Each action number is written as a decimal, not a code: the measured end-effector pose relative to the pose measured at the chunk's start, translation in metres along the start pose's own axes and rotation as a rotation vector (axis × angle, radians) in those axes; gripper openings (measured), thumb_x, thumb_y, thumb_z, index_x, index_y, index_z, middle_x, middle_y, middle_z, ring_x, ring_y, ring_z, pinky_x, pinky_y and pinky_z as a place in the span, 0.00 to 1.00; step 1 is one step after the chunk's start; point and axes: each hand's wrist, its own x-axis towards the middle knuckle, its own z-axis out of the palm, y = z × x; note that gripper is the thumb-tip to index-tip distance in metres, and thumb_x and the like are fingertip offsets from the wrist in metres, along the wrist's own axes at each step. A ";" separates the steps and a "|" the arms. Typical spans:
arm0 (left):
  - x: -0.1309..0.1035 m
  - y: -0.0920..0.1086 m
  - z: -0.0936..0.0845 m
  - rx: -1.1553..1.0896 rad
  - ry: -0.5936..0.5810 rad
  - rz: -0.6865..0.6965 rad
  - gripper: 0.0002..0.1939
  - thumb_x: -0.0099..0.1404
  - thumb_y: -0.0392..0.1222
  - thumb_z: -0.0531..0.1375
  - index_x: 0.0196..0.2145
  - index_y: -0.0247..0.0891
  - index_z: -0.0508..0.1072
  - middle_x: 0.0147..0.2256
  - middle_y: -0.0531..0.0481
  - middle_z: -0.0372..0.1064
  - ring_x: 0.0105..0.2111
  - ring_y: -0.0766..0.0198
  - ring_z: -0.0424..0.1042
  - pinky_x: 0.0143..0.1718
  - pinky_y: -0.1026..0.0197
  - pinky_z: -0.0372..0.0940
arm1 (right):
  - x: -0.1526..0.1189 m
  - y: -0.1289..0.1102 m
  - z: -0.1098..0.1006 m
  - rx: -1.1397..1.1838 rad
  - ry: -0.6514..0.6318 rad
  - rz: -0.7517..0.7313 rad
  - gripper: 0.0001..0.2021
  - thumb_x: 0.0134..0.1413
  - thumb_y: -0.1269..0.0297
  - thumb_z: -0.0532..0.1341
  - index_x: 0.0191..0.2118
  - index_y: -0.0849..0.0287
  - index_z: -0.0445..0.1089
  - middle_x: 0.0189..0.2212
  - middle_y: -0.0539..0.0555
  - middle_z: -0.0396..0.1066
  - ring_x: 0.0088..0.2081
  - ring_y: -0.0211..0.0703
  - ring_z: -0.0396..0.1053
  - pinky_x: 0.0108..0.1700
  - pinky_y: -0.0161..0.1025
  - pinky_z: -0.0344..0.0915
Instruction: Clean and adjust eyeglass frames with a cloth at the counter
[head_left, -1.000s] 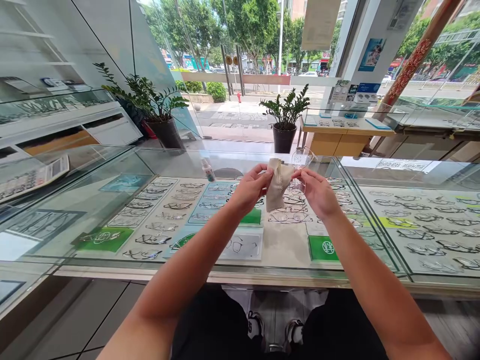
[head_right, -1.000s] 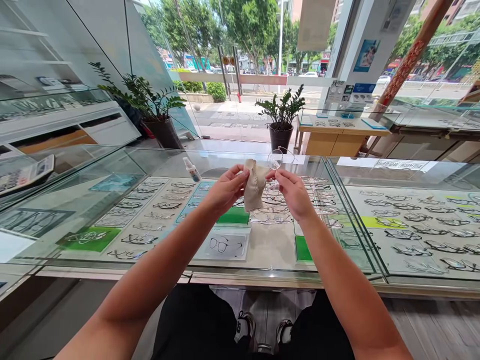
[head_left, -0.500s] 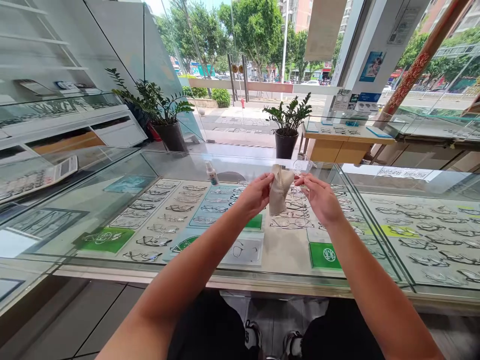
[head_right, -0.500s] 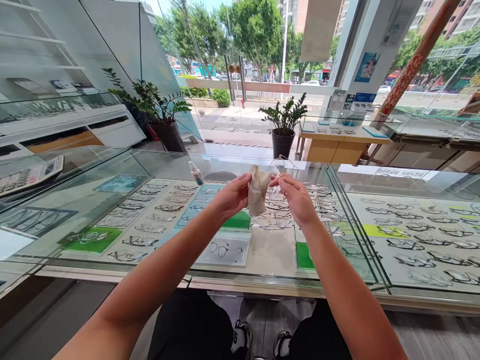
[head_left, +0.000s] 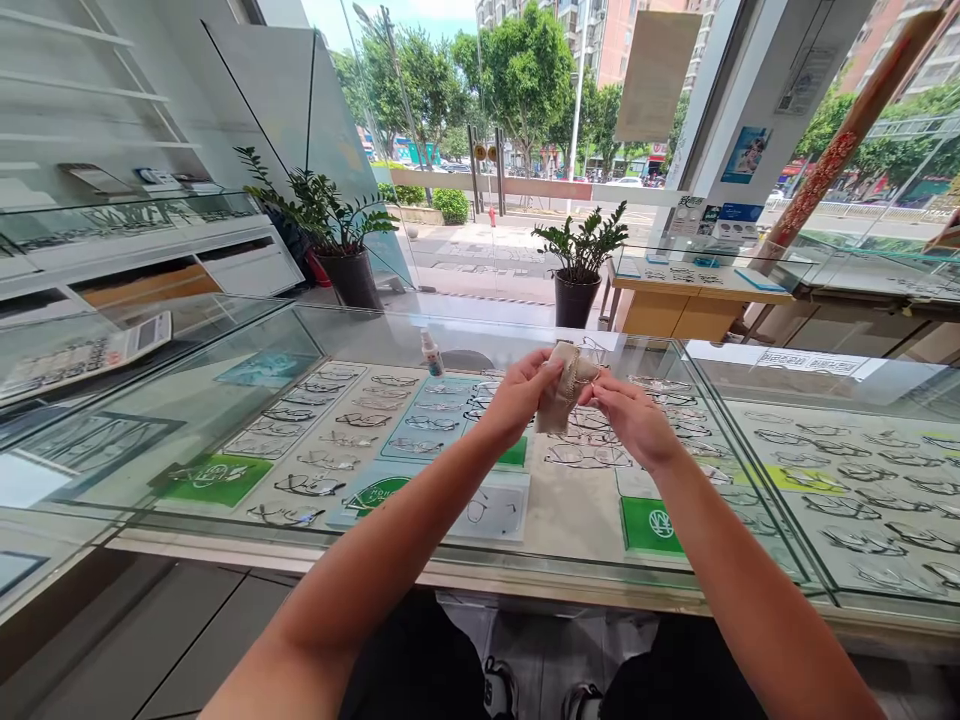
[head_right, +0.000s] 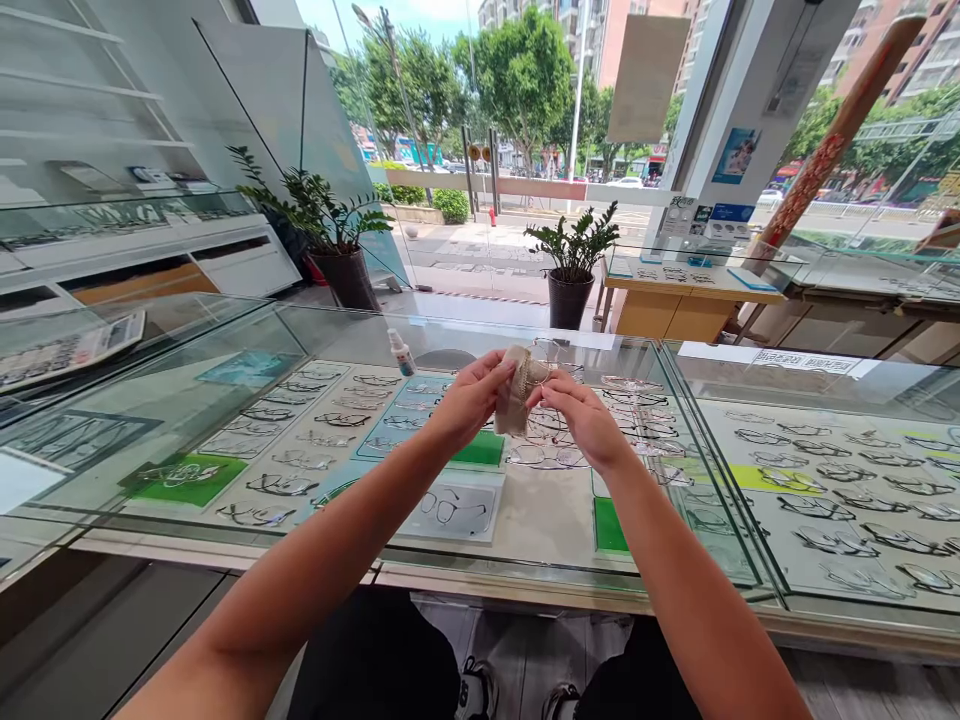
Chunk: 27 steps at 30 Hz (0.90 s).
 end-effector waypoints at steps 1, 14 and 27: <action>0.000 -0.001 -0.001 0.013 -0.007 0.008 0.28 0.60 0.61 0.75 0.45 0.36 0.78 0.36 0.50 0.80 0.34 0.66 0.76 0.37 0.64 0.67 | 0.000 0.000 0.001 -0.001 0.003 0.010 0.12 0.61 0.50 0.69 0.33 0.50 0.85 0.43 0.56 0.73 0.60 0.57 0.64 0.70 0.52 0.54; -0.001 0.001 -0.001 -0.099 -0.077 -0.076 0.24 0.56 0.50 0.80 0.42 0.35 0.78 0.37 0.47 0.82 0.35 0.64 0.79 0.40 0.62 0.71 | -0.001 0.004 0.003 -0.014 -0.032 0.012 0.14 0.63 0.50 0.68 0.33 0.52 0.83 0.47 0.56 0.69 0.62 0.56 0.64 0.68 0.50 0.57; -0.005 0.008 0.002 -0.128 -0.231 -0.082 0.22 0.61 0.44 0.78 0.49 0.34 0.80 0.41 0.43 0.82 0.37 0.63 0.79 0.41 0.63 0.71 | -0.001 0.007 0.005 0.067 0.001 0.031 0.12 0.61 0.49 0.71 0.35 0.52 0.85 0.48 0.55 0.73 0.59 0.53 0.67 0.70 0.48 0.57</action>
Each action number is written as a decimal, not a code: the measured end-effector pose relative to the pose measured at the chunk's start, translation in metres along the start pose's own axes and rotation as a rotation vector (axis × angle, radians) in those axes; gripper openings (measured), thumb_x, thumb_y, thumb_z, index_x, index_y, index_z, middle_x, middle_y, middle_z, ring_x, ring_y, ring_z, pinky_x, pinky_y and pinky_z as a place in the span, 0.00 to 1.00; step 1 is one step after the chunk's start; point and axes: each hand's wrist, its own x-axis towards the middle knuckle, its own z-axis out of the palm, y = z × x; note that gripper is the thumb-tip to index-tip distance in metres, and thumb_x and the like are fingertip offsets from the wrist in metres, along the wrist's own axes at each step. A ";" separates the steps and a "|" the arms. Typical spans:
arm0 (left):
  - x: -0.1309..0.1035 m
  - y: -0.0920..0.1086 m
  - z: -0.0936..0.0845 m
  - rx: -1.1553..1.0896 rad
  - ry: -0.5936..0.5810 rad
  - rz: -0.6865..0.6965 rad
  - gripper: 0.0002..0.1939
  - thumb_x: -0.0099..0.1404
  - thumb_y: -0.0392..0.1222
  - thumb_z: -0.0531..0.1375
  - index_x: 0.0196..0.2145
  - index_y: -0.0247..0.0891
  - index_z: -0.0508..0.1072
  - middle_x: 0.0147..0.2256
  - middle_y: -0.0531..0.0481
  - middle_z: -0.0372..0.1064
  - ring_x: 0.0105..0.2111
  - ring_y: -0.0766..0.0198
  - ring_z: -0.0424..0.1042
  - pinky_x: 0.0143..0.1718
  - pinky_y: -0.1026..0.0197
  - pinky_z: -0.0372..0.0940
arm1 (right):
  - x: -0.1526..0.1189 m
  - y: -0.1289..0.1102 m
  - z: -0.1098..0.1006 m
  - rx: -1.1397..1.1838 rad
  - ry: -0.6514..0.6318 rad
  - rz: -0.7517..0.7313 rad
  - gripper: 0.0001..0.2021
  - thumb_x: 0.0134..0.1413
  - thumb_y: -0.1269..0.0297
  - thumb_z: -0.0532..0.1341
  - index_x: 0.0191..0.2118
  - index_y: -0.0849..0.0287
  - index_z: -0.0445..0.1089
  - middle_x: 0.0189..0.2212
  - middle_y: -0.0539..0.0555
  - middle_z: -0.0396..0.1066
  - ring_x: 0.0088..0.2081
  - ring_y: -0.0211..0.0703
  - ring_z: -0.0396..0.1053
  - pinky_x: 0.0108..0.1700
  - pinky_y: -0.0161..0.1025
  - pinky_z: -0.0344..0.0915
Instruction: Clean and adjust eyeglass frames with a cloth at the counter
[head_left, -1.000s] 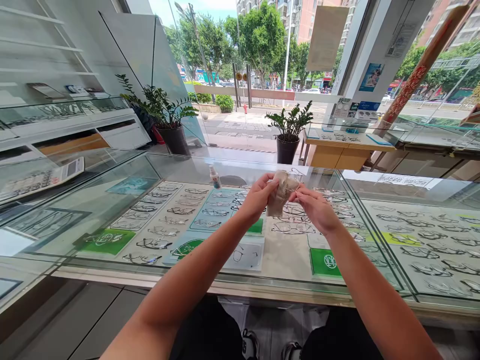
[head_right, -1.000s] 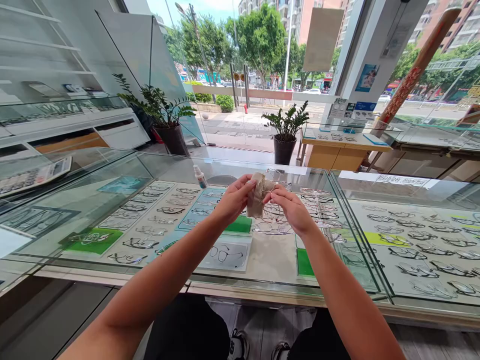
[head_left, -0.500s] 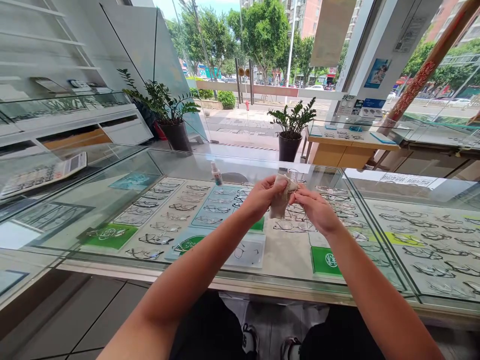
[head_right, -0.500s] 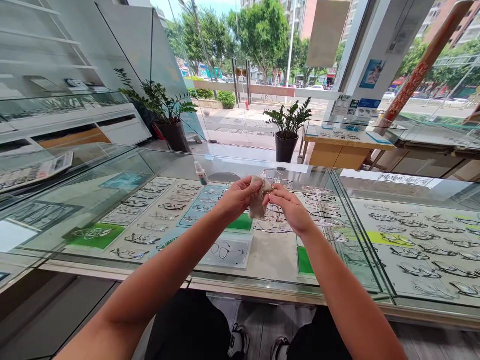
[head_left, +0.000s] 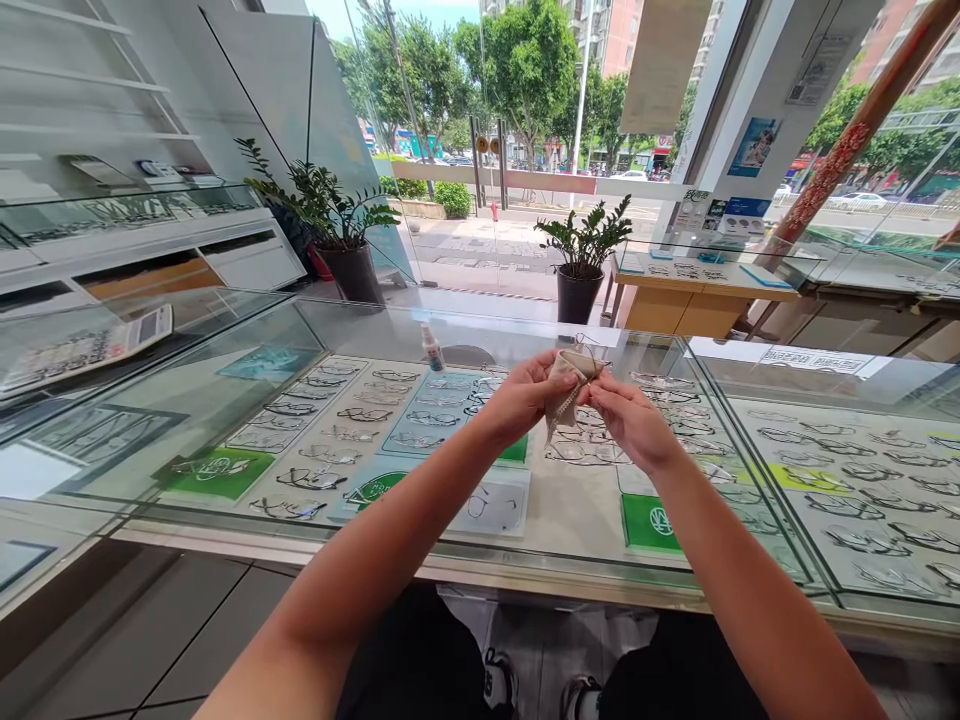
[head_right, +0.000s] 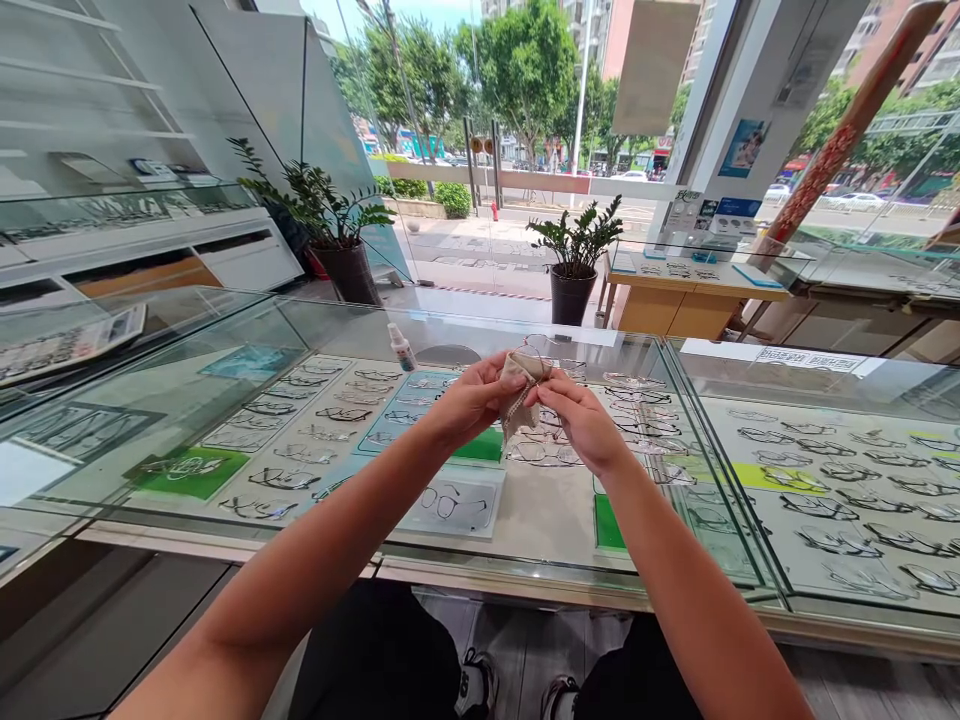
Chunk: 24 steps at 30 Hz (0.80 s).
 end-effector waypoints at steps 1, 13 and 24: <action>0.000 0.000 0.000 0.000 0.001 -0.006 0.21 0.62 0.45 0.78 0.49 0.34 0.82 0.42 0.43 0.82 0.38 0.63 0.79 0.41 0.63 0.71 | 0.000 0.000 0.000 0.001 0.004 0.002 0.12 0.61 0.49 0.71 0.35 0.51 0.85 0.48 0.55 0.74 0.59 0.53 0.67 0.71 0.49 0.57; -0.001 -0.006 0.002 0.004 0.050 0.002 0.24 0.61 0.48 0.78 0.52 0.40 0.83 0.42 0.45 0.81 0.39 0.63 0.78 0.43 0.62 0.70 | 0.001 0.004 0.000 -0.038 0.017 -0.020 0.13 0.61 0.47 0.71 0.36 0.50 0.85 0.53 0.54 0.77 0.65 0.55 0.67 0.75 0.53 0.53; -0.003 -0.006 0.001 0.282 0.099 0.117 0.20 0.61 0.53 0.77 0.41 0.35 0.82 0.27 0.52 0.72 0.29 0.66 0.69 0.33 0.63 0.64 | -0.001 0.004 0.000 -0.103 -0.010 -0.001 0.13 0.63 0.48 0.70 0.36 0.50 0.85 0.52 0.54 0.79 0.64 0.56 0.67 0.74 0.54 0.52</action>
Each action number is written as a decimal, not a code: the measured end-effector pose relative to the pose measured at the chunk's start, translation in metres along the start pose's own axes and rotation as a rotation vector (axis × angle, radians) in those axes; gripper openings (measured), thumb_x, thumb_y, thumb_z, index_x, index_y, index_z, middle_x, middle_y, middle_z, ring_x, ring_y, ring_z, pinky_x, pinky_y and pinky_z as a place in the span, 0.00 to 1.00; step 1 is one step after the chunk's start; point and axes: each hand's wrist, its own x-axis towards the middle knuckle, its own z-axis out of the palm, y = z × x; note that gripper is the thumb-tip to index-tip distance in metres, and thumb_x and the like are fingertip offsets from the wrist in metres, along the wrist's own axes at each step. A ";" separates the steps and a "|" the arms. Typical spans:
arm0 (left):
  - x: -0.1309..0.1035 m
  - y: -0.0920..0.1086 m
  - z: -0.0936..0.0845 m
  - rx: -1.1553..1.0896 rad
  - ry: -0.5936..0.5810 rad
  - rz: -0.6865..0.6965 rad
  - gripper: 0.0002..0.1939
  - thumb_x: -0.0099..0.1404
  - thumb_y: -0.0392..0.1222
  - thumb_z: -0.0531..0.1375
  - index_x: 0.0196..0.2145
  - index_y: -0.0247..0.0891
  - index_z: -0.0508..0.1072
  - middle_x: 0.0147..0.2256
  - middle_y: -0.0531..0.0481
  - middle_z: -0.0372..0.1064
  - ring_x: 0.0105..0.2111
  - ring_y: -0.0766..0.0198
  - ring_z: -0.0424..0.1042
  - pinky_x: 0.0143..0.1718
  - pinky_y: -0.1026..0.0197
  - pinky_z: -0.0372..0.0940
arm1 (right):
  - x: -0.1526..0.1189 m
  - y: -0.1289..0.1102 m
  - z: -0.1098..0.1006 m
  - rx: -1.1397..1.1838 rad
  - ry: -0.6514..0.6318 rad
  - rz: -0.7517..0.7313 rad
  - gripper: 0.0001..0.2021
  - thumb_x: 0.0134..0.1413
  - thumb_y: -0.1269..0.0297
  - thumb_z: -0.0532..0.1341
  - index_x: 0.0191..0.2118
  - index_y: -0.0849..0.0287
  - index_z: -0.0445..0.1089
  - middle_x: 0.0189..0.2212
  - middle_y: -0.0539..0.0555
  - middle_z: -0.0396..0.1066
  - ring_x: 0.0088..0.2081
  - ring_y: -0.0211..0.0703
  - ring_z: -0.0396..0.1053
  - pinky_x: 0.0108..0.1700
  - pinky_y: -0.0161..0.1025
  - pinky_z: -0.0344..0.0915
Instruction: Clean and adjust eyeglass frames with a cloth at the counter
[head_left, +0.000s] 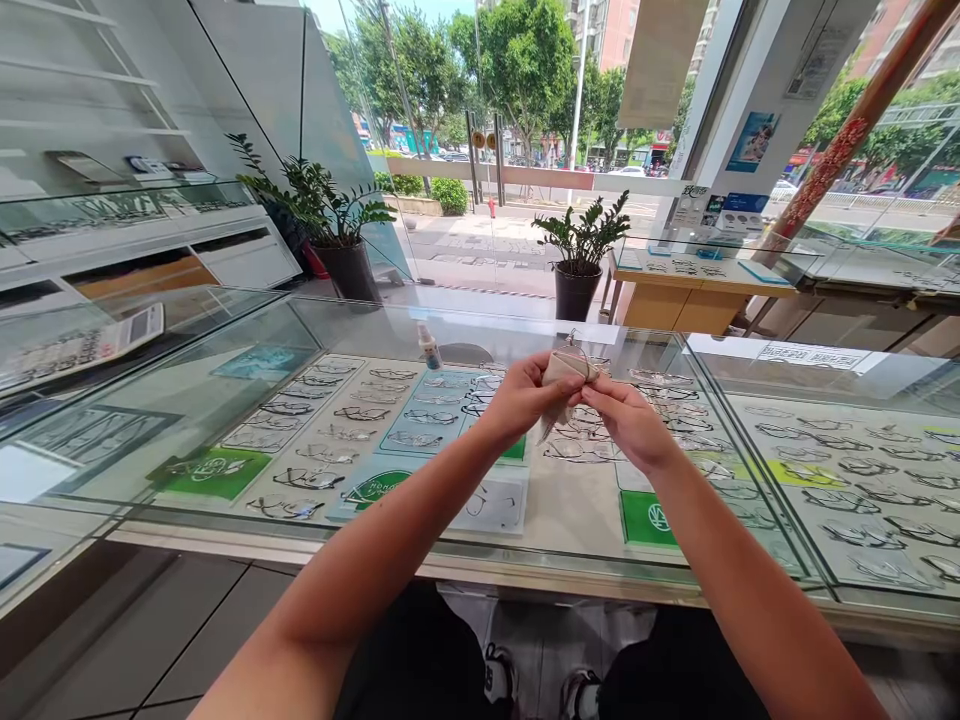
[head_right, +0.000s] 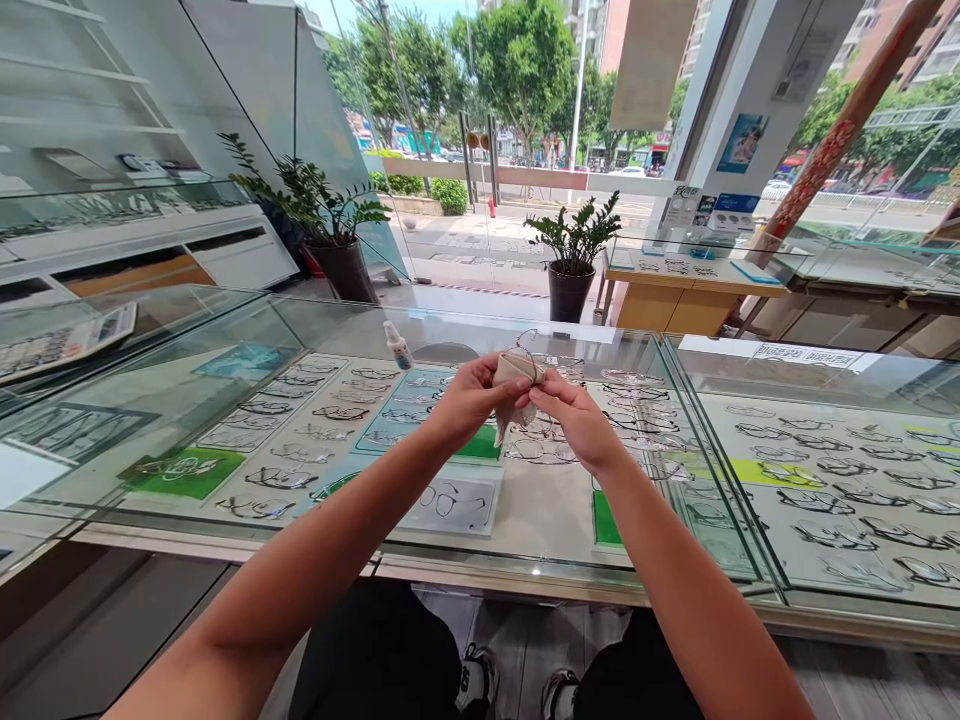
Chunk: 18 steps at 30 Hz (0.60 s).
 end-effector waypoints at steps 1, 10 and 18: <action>0.000 0.001 0.000 0.003 0.003 0.004 0.20 0.61 0.53 0.77 0.40 0.35 0.82 0.27 0.51 0.72 0.29 0.66 0.69 0.33 0.62 0.64 | 0.000 0.000 0.000 -0.010 -0.002 -0.001 0.13 0.63 0.48 0.70 0.36 0.50 0.85 0.52 0.54 0.79 0.65 0.56 0.66 0.75 0.54 0.52; 0.001 0.004 0.001 -0.003 0.011 0.007 0.20 0.60 0.52 0.77 0.41 0.35 0.83 0.27 0.50 0.75 0.28 0.64 0.72 0.35 0.60 0.68 | 0.000 -0.006 0.002 -0.082 -0.046 -0.056 0.14 0.65 0.46 0.68 0.37 0.49 0.85 0.50 0.55 0.75 0.59 0.54 0.68 0.70 0.50 0.57; 0.002 0.005 -0.002 -0.023 0.024 0.011 0.19 0.59 0.53 0.77 0.39 0.35 0.83 0.30 0.47 0.79 0.29 0.62 0.76 0.35 0.59 0.70 | -0.003 -0.016 0.004 -0.248 -0.073 -0.082 0.15 0.67 0.54 0.64 0.31 0.51 0.82 0.48 0.55 0.70 0.56 0.53 0.68 0.68 0.50 0.56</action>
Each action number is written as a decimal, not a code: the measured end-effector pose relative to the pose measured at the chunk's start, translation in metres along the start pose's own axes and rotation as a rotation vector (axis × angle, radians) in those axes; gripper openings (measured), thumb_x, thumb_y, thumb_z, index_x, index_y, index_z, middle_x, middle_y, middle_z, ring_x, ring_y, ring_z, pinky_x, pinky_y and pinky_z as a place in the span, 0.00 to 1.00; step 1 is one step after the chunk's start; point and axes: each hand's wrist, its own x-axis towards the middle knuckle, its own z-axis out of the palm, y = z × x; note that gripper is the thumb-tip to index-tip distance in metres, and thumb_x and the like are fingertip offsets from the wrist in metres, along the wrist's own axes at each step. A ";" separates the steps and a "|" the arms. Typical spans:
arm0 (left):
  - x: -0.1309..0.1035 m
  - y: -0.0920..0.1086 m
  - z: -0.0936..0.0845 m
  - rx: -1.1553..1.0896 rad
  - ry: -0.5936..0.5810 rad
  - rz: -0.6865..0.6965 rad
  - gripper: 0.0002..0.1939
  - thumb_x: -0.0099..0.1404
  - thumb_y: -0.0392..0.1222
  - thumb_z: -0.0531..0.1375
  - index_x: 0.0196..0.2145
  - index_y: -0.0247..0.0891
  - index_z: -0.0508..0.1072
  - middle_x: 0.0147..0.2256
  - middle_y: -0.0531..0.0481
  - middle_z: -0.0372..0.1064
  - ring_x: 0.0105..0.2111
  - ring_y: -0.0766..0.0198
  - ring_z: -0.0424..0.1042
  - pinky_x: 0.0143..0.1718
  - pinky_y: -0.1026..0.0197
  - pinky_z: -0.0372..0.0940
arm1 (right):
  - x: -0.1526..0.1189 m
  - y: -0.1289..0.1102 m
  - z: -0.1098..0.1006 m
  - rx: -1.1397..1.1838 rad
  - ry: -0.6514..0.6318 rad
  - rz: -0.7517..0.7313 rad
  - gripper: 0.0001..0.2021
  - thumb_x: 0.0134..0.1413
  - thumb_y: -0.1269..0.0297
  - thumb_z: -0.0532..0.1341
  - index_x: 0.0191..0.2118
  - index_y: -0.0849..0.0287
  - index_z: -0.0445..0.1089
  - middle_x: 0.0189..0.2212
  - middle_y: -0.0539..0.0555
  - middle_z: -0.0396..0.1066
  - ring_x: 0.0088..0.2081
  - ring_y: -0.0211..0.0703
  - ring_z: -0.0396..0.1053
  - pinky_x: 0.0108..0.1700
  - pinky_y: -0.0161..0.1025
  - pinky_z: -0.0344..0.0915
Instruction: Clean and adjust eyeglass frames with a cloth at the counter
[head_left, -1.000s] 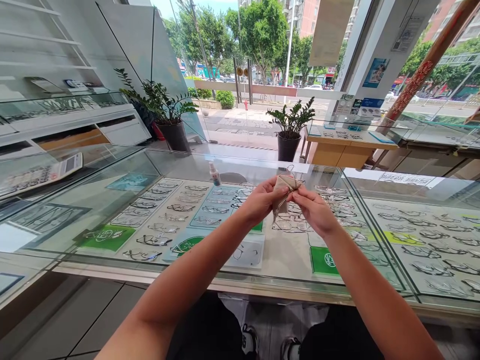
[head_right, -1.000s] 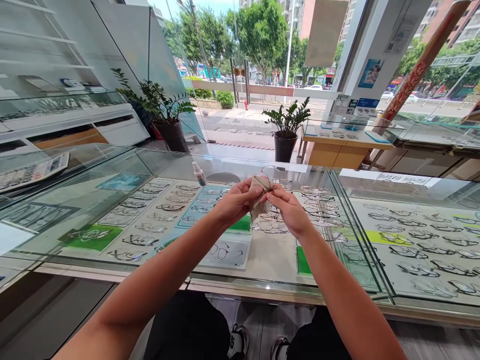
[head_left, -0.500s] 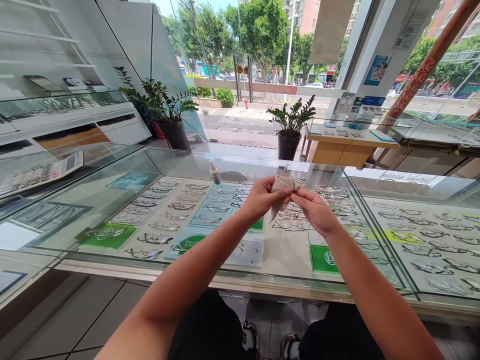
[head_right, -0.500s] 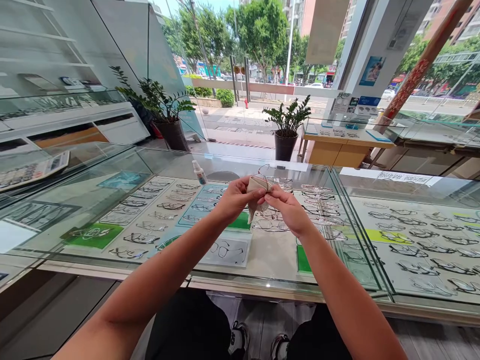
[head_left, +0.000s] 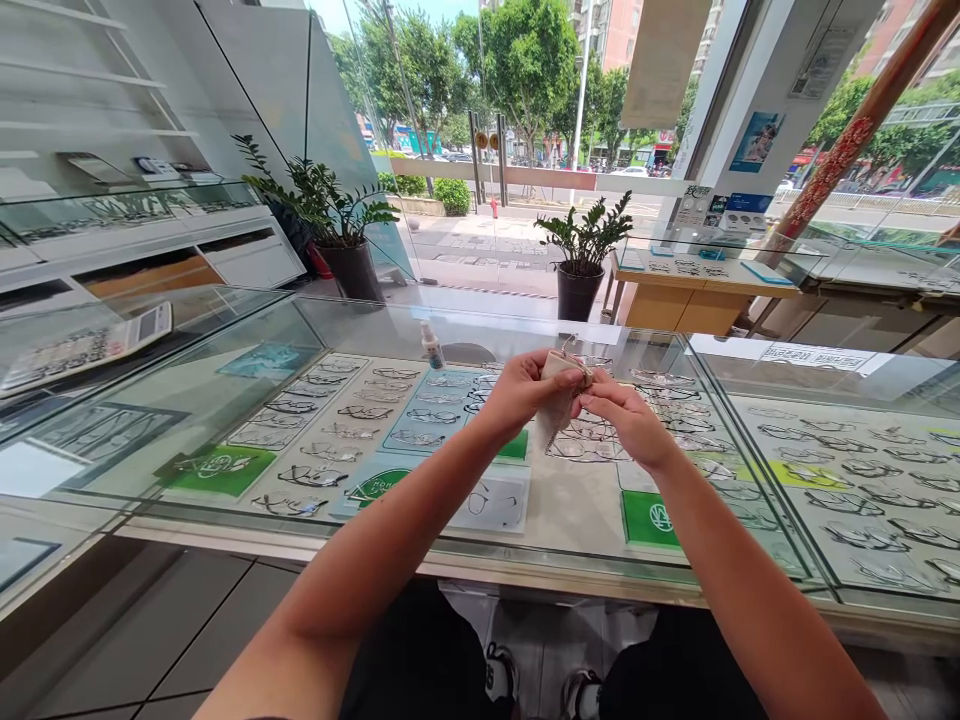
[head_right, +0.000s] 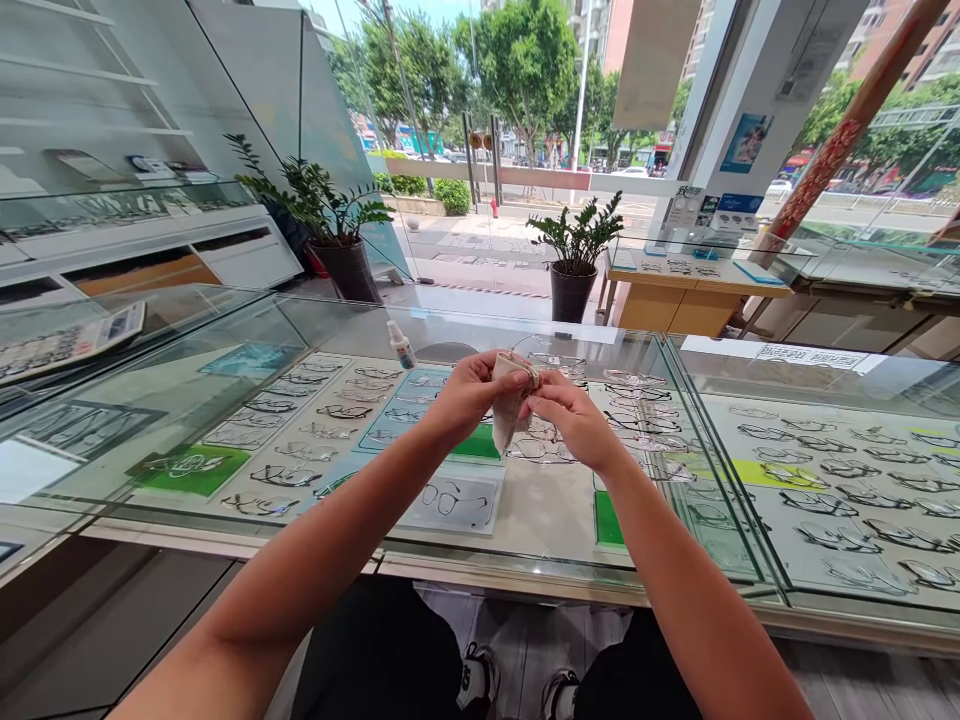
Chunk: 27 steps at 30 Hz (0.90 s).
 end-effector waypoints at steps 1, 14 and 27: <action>0.000 0.000 -0.001 0.004 0.008 -0.001 0.19 0.59 0.53 0.77 0.38 0.35 0.83 0.31 0.47 0.79 0.29 0.62 0.76 0.35 0.59 0.71 | 0.000 -0.001 0.000 -0.008 -0.001 0.003 0.15 0.67 0.55 0.63 0.31 0.52 0.81 0.47 0.55 0.70 0.56 0.53 0.67 0.68 0.50 0.56; 0.000 0.007 -0.007 -0.123 -0.066 -0.073 0.23 0.64 0.57 0.75 0.48 0.37 0.85 0.37 0.45 0.82 0.35 0.60 0.78 0.39 0.60 0.71 | 0.001 0.000 -0.001 0.121 0.088 -0.002 0.15 0.66 0.54 0.63 0.28 0.50 0.80 0.42 0.55 0.73 0.61 0.56 0.64 0.70 0.48 0.53; -0.001 0.005 -0.006 -0.117 -0.130 -0.094 0.25 0.59 0.48 0.79 0.52 0.39 0.83 0.44 0.43 0.81 0.41 0.60 0.78 0.44 0.60 0.72 | 0.000 0.001 -0.002 0.243 0.103 0.052 0.14 0.64 0.55 0.64 0.28 0.51 0.81 0.36 0.56 0.71 0.62 0.56 0.63 0.69 0.47 0.55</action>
